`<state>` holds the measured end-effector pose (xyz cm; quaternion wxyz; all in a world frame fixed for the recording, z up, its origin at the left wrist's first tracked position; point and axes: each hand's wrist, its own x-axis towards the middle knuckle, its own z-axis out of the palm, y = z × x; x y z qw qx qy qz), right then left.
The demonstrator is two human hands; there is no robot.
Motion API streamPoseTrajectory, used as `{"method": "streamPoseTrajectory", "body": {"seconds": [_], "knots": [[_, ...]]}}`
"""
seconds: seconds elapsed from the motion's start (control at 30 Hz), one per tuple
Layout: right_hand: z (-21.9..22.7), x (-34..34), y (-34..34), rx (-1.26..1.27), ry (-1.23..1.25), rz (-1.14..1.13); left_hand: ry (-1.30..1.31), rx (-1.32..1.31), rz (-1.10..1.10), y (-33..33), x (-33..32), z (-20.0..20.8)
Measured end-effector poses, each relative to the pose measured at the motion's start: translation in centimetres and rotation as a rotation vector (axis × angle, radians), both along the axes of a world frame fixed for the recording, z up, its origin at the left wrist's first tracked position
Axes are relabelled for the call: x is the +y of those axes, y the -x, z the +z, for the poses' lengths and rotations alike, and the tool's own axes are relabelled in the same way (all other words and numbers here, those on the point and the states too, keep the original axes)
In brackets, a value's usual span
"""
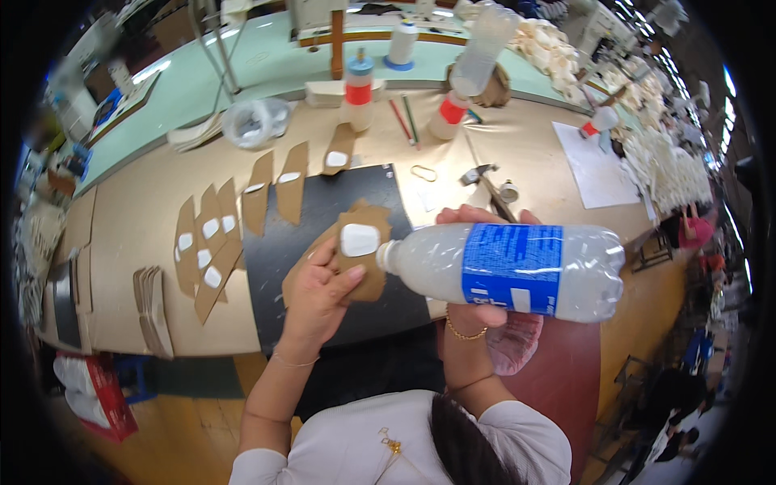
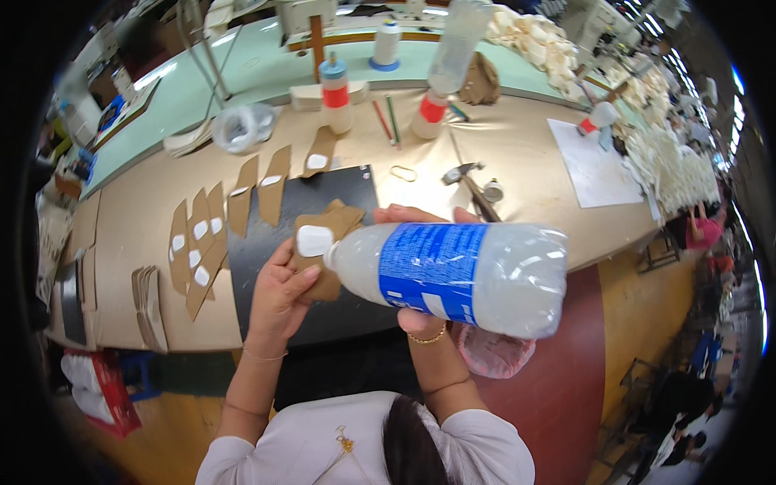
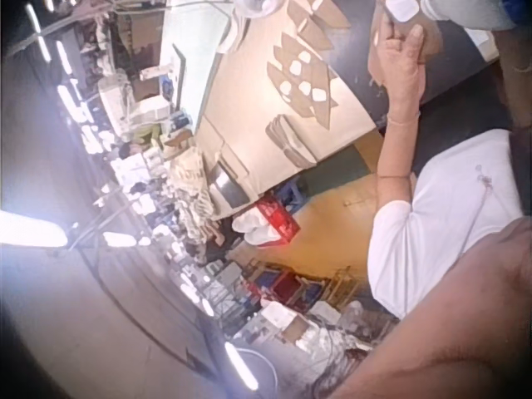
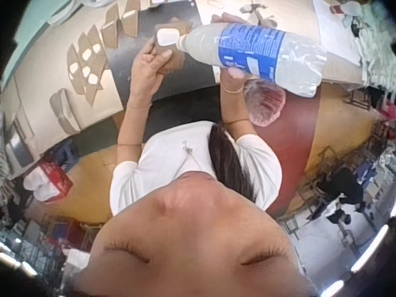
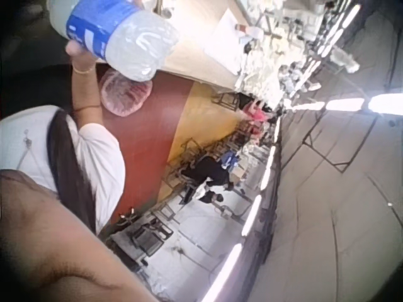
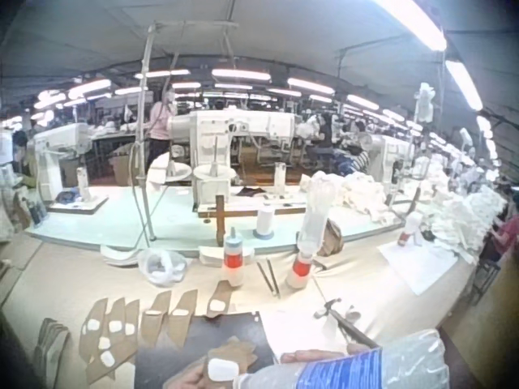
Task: The person applies glue from a plastic bottle onto white patches on multiple brown cardboard pieces laid out on a workbench. They then pour liquid from one bottle into another and briefly rub the liquid on their fingers.
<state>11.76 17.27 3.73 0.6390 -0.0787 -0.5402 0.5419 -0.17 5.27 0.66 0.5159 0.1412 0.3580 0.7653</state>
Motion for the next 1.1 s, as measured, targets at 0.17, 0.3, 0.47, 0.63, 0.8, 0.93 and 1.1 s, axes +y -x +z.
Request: {"method": "streamPoseTrajectory", "body": {"seconds": [0.17, 0.3, 0.47, 0.63, 0.8, 0.93, 1.1], "knots": [[-1.1, 0.0, -0.6, -0.076, -0.02, 0.036, -0.043, 0.134, 0.014, -1.5, -0.2, 0.3], [-1.5, 0.5, -1.2, -0.134, -0.066, 0.018, -0.062, 0.203, -0.011, -2.1, -0.4, 0.5], [-0.1, 1.3, -1.3, -0.183, -0.198, 0.099, -0.008, 0.269, -0.021, -1.7, -0.4, 0.5], [-0.3, 1.7, -0.4, -0.034, -0.216, 0.233, -0.015, 0.271, -0.048, -1.9, 0.0, 0.3], [0.1, 2.8, -0.4, -0.065, -0.335, 0.35, -0.003, 0.278, -0.032, -1.4, -0.2, 0.4], [-0.9, 2.3, 1.0, 0.064, -0.154, 0.31, -0.017, 0.305, -0.028, -1.2, -0.1, 0.7], [1.9, 0.4, 0.4, -0.164, -0.332, 0.328, -0.028, 0.223, -0.066, -0.6, 0.0, 1.9]]}}
